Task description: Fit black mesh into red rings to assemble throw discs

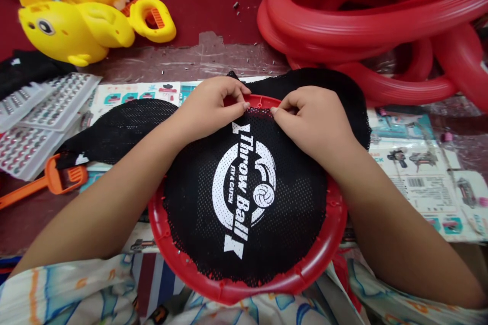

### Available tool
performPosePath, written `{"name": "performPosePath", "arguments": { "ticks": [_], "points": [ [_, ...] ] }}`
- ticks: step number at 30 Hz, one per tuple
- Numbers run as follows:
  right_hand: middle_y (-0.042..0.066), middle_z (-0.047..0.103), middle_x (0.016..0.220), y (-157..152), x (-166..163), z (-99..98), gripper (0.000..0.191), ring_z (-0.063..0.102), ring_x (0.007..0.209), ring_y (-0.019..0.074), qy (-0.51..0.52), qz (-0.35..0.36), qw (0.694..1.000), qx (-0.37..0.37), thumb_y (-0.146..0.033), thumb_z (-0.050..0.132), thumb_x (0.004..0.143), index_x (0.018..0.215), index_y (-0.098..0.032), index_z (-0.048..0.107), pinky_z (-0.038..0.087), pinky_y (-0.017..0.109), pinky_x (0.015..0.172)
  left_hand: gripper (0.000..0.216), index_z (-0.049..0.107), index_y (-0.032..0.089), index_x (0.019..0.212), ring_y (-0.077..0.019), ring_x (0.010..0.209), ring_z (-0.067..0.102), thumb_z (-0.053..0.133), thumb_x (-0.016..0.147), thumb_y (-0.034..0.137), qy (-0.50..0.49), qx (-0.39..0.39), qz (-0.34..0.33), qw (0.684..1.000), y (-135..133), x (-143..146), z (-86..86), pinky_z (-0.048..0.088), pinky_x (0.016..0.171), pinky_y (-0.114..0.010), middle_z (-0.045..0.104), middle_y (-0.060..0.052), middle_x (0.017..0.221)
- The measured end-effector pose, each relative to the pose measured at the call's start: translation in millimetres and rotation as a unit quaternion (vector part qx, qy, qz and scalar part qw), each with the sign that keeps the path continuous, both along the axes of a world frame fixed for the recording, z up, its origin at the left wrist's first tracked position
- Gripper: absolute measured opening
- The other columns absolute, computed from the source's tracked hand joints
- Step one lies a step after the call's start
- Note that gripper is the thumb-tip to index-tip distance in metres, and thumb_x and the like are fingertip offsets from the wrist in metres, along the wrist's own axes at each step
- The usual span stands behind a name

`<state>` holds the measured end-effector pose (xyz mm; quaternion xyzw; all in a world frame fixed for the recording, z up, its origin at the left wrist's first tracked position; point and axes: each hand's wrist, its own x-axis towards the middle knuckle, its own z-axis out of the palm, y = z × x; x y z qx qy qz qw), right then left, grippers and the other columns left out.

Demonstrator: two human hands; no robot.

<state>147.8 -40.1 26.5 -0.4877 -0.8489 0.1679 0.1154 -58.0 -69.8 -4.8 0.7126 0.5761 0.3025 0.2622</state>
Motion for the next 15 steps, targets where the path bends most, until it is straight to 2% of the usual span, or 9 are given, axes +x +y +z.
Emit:
{"name": "performPosePath", "arguments": {
  "ticks": [15],
  "points": [
    [0.009, 0.069, 0.08, 2.6, -5.1, -0.3, 0.02, 0.061, 0.078, 0.0229, -0.001, -0.005, 1.0, 0.02, -0.02, 0.053, 0.087, 0.079, -0.018, 0.071, 0.041, 0.036, 0.073, 0.007, 0.054, 0.019, 0.07, -0.0229, 0.099, 0.066, 0.057, 0.077, 0.017, 0.048, 0.019, 0.017, 0.999, 1.0, 1.6, -1.3, 0.052, 0.091, -0.039, 0.073, -0.007, 0.105]
  ]
}}
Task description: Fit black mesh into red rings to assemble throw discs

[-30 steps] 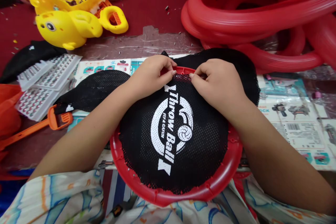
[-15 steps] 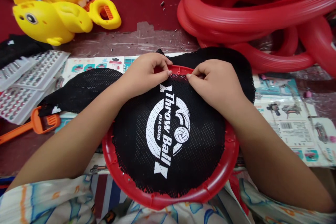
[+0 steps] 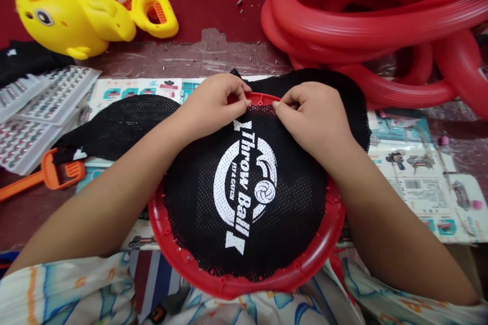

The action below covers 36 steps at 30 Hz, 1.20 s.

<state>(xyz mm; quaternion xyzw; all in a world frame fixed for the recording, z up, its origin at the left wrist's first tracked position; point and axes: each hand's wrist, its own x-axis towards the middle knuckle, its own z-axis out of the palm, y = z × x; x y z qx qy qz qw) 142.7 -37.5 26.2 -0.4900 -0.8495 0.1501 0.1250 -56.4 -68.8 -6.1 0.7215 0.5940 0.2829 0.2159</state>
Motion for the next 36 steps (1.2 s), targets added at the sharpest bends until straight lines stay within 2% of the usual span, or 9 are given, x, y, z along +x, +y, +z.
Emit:
{"name": "performPosePath", "arguments": {
  "ticks": [7, 14, 20, 22, 25, 28, 30, 33, 36],
  "points": [
    [0.01, 0.068, 0.083, 1, -2, -1.3, 0.021, 0.062, 0.081, 0.0234, -0.017, -0.006, 1.0, 0.006, -0.019, 0.052, 0.089, 0.083, -0.017, 0.072, 0.041, 0.036, 0.075, 0.008, 0.054, 0.019, 0.071, -0.0228, 0.101, 0.065, 0.058, 0.078, 0.015, -0.006, 0.001, -0.001, 1.0, -1, 0, 1.9, 0.05, 0.092, -0.039, 0.073, -0.007, 0.104],
    [0.009, 0.067, 0.077, 2, -2, -3.8, 0.019, 0.059, 0.074, 0.022, -0.002, -0.001, 1.0, -0.002, -0.019, 0.055, 0.086, 0.078, -0.016, 0.073, 0.039, 0.035, 0.068, 0.006, 0.055, 0.019, 0.071, -0.0223, 0.102, 0.065, 0.057, 0.076, 0.016, -0.008, -0.018, 0.003, 1.0, 0, -1, 4.4, 0.049, 0.093, -0.037, 0.073, -0.007, 0.107],
    [0.007, 0.068, 0.078, 5, -1, -6.1, 0.019, 0.059, 0.075, 0.02, 0.018, 0.013, 1.0, -0.012, -0.019, 0.055, 0.085, 0.076, -0.016, 0.072, 0.04, 0.033, 0.07, 0.004, 0.055, 0.019, 0.073, -0.0218, 0.103, 0.066, 0.055, 0.077, 0.02, -0.012, -0.018, 0.002, 1.0, -2, 0, 2.0, 0.049, 0.095, -0.037, 0.073, -0.007, 0.109],
    [0.008, 0.069, 0.08, 6, 3, -2.1, 0.017, 0.06, 0.076, 0.0205, 0.011, 0.003, 1.0, -0.02, -0.019, 0.057, 0.085, 0.077, -0.016, 0.072, 0.04, 0.034, 0.07, 0.006, 0.054, 0.018, 0.074, -0.0223, 0.104, 0.066, 0.055, 0.078, 0.022, -0.014, -0.004, 0.002, 1.0, -2, -1, 0.4, 0.049, 0.095, -0.038, 0.073, -0.008, 0.109],
    [0.007, 0.068, 0.076, 0, 13, 13.7, 0.017, 0.058, 0.069, 0.019, 0.017, -0.024, 0.999, -0.045, -0.023, 0.06, 0.086, 0.076, -0.017, 0.072, 0.039, 0.034, 0.067, 0.01, 0.058, 0.017, 0.081, -0.0246, 0.107, 0.065, 0.054, 0.081, 0.026, 0.005, 0.022, -0.024, 0.999, -3, -5, 0.5, 0.049, 0.096, -0.04, 0.071, -0.01, 0.108],
    [0.005, 0.066, 0.068, -12, 22, 35.0, 0.023, 0.057, 0.063, 0.0179, 0.012, -0.035, 0.999, -0.024, -0.027, 0.059, 0.089, 0.073, -0.017, 0.071, 0.037, 0.035, 0.064, 0.026, 0.064, 0.015, 0.102, -0.0264, 0.11, 0.064, 0.055, 0.084, 0.032, 0.029, 0.001, -0.067, 0.997, -4, -13, 7.2, 0.049, 0.097, -0.041, 0.069, -0.011, 0.113],
    [0.004, 0.064, 0.063, -20, 26, 45.3, 0.024, 0.055, 0.059, 0.0173, -0.024, -0.01, 0.999, -0.021, -0.027, 0.062, 0.087, 0.066, -0.018, 0.069, 0.034, 0.035, 0.062, 0.041, 0.064, 0.016, 0.117, -0.0269, 0.112, 0.063, 0.062, 0.083, 0.039, 0.028, -0.039, -0.096, 0.994, -6, -19, 14.5, 0.049, 0.099, -0.041, 0.067, -0.01, 0.121],
    [0.004, 0.064, 0.062, -24, 27, 49.2, 0.019, 0.054, 0.057, 0.0175, -0.095, 0.014, 0.995, -0.034, -0.026, 0.071, 0.081, 0.063, -0.019, 0.07, 0.03, 0.034, 0.058, 0.053, 0.063, 0.021, 0.125, -0.0263, 0.114, 0.061, 0.072, 0.079, 0.045, 0.042, -0.073, -0.118, 0.989, -7, -26, 24.7, 0.049, 0.102, -0.039, 0.066, -0.008, 0.124],
    [0.005, 0.067, 0.067, -21, 24, 43.3, 0.012, 0.054, 0.056, 0.0175, -0.147, 0.007, 0.988, -0.043, -0.029, 0.078, 0.076, 0.07, -0.019, 0.074, 0.028, 0.032, 0.056, 0.048, 0.064, 0.022, 0.12, -0.0252, 0.111, 0.06, 0.074, 0.077, 0.041, 0.102, -0.075, -0.101, 0.987, -9, -32, 32.5, 0.049, 0.101, -0.038, 0.065, -0.006, 0.12]
  ]
}}
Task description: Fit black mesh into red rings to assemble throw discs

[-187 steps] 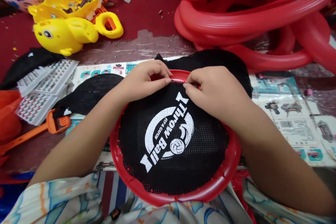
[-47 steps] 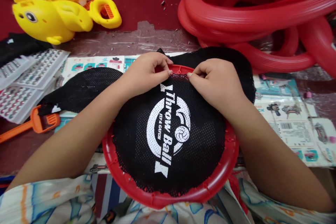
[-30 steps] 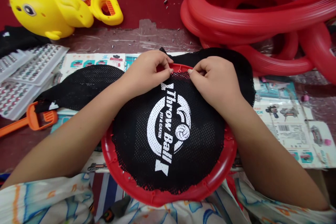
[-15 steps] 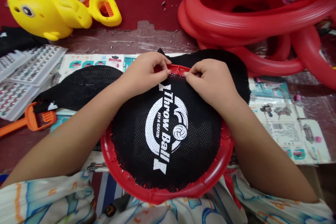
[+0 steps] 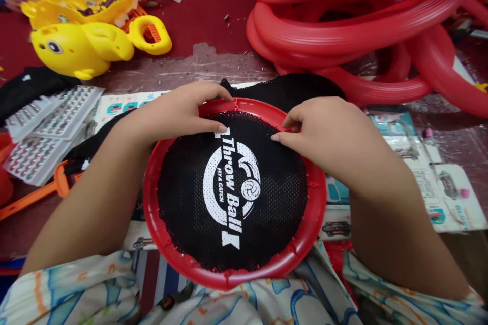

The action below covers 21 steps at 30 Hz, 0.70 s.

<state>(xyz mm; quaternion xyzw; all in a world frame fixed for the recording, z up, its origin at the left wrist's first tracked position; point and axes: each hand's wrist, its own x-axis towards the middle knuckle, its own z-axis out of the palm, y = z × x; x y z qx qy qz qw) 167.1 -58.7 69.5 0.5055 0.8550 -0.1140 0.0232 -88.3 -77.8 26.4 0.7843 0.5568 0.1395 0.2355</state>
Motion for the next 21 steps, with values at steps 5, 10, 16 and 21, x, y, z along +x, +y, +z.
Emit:
{"name": "performPosePath", "arguments": {
  "ticks": [5, 10, 16, 21],
  "points": [
    [0.002, 0.067, 0.064, 7, -5, -12.0, 0.009, 0.053, 0.053, 0.014, 0.036, 0.02, 0.999, -0.031, -0.028, 0.078, 0.078, 0.072, -0.021, 0.077, 0.029, 0.031, 0.055, 0.064, 0.057, 0.023, 0.127, -0.0273, 0.104, 0.061, 0.078, 0.073, 0.051, 0.132, -0.053, 0.068, 0.988, -9, -8, 17.0, 0.052, 0.092, -0.041, 0.062, -0.007, 0.125],
    [0.001, 0.071, 0.071, 10, -9, -19.6, 0.009, 0.059, 0.062, 0.0147, 0.113, 0.011, 0.992, -0.048, -0.024, 0.071, 0.082, 0.076, -0.021, 0.078, 0.035, 0.031, 0.06, 0.043, 0.063, 0.019, 0.12, -0.0263, 0.111, 0.06, 0.066, 0.084, 0.043, 0.072, -0.015, 0.008, 0.997, -10, 6, 18.4, 0.049, 0.098, -0.041, 0.065, -0.008, 0.122],
    [0.005, 0.076, 0.091, 13, -14, -27.7, 0.018, 0.066, 0.082, 0.0197, 0.133, 0.044, 0.989, -0.038, -0.022, 0.062, 0.086, 0.092, -0.018, 0.079, 0.042, 0.032, 0.073, 0.022, 0.074, 0.015, 0.083, -0.0227, 0.102, 0.064, 0.068, 0.08, 0.036, -0.097, 0.041, 0.039, 0.994, 1, 22, -9.1, 0.049, 0.099, -0.038, 0.069, -0.009, 0.108],
    [0.007, 0.074, 0.086, 14, -17, -33.3, 0.02, 0.064, 0.08, 0.021, 0.141, 0.06, 0.988, -0.019, -0.021, 0.058, 0.087, 0.088, -0.016, 0.077, 0.041, 0.033, 0.073, 0.019, 0.073, 0.017, 0.08, -0.0216, 0.1, 0.064, 0.069, 0.078, 0.036, -0.123, 0.044, 0.06, 0.99, 3, 21, -15.3, 0.05, 0.096, -0.038, 0.069, -0.008, 0.106]
  ]
}}
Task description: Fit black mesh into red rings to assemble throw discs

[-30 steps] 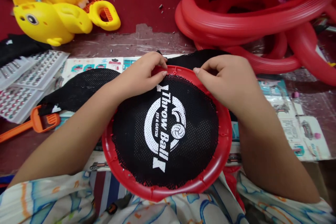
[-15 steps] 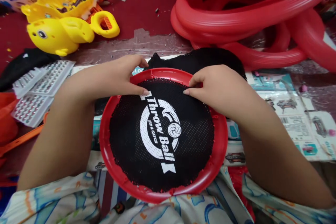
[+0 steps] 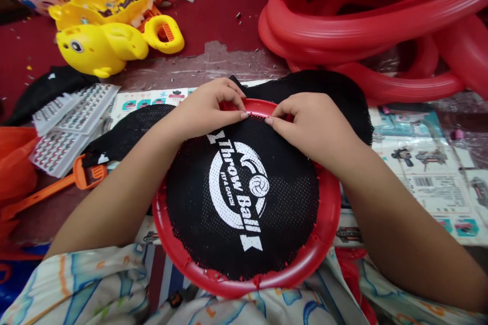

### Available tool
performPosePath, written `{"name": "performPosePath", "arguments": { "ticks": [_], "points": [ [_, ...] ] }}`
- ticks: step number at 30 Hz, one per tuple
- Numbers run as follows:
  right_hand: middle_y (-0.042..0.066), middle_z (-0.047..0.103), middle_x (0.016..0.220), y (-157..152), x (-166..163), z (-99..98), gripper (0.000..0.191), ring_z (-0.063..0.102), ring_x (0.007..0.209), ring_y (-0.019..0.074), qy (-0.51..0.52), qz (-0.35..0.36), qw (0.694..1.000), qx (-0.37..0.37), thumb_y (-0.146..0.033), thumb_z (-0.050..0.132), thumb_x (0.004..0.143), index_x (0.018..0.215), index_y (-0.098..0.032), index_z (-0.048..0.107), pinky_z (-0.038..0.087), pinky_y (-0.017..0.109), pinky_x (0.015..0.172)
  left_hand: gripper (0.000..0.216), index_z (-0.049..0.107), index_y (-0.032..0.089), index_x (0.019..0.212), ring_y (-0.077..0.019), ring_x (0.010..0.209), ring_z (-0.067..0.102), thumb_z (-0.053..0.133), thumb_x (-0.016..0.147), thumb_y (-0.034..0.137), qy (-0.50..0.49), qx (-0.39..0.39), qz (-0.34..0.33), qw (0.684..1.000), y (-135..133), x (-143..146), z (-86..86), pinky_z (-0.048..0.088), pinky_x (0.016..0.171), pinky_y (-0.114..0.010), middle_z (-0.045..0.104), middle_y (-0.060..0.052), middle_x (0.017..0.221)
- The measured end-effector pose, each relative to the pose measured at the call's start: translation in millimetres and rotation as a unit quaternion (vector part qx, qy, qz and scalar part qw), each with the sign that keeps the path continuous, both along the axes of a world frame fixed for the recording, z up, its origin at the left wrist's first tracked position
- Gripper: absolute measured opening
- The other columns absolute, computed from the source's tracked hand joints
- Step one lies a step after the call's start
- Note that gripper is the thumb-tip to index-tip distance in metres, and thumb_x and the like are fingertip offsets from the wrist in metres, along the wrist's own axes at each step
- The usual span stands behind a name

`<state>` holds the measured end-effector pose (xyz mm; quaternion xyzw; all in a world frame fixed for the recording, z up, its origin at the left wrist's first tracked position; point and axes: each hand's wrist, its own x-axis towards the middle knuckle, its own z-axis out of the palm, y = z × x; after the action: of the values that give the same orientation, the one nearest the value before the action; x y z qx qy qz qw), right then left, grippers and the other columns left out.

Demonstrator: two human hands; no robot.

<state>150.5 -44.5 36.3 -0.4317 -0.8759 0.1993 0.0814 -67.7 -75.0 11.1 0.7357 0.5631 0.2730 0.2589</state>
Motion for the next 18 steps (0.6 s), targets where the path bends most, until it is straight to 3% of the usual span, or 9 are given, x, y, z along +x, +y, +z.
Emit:
{"name": "performPosePath", "arguments": {
  "ticks": [8, 18],
  "points": [
    [0.009, 0.069, 0.085, 0, -4, -9.5, 0.016, 0.061, 0.081, 0.023, 0.008, -0.033, 0.998, 0.058, -0.021, 0.056, 0.088, 0.083, -0.016, 0.07, 0.04, 0.035, 0.074, 0.012, 0.056, 0.018, 0.078, -0.0205, 0.102, 0.063, 0.054, 0.084, 0.029, 0.031, 0.064, 0.026, 0.997, -2, 7, -14.3, 0.047, 0.098, -0.038, 0.069, -0.009, 0.106],
    [0.011, 0.069, 0.087, 4, -6, -13.7, 0.017, 0.061, 0.081, 0.0233, 0.004, -0.058, 0.997, 0.058, -0.021, 0.055, 0.088, 0.082, -0.016, 0.069, 0.039, 0.035, 0.075, 0.011, 0.048, 0.02, 0.081, -0.0214, 0.097, 0.063, 0.049, 0.09, 0.027, 0.05, 0.088, 0.032, 0.994, -1, 9, -18.7, 0.049, 0.089, -0.037, 0.069, -0.012, 0.103]
  ]
}}
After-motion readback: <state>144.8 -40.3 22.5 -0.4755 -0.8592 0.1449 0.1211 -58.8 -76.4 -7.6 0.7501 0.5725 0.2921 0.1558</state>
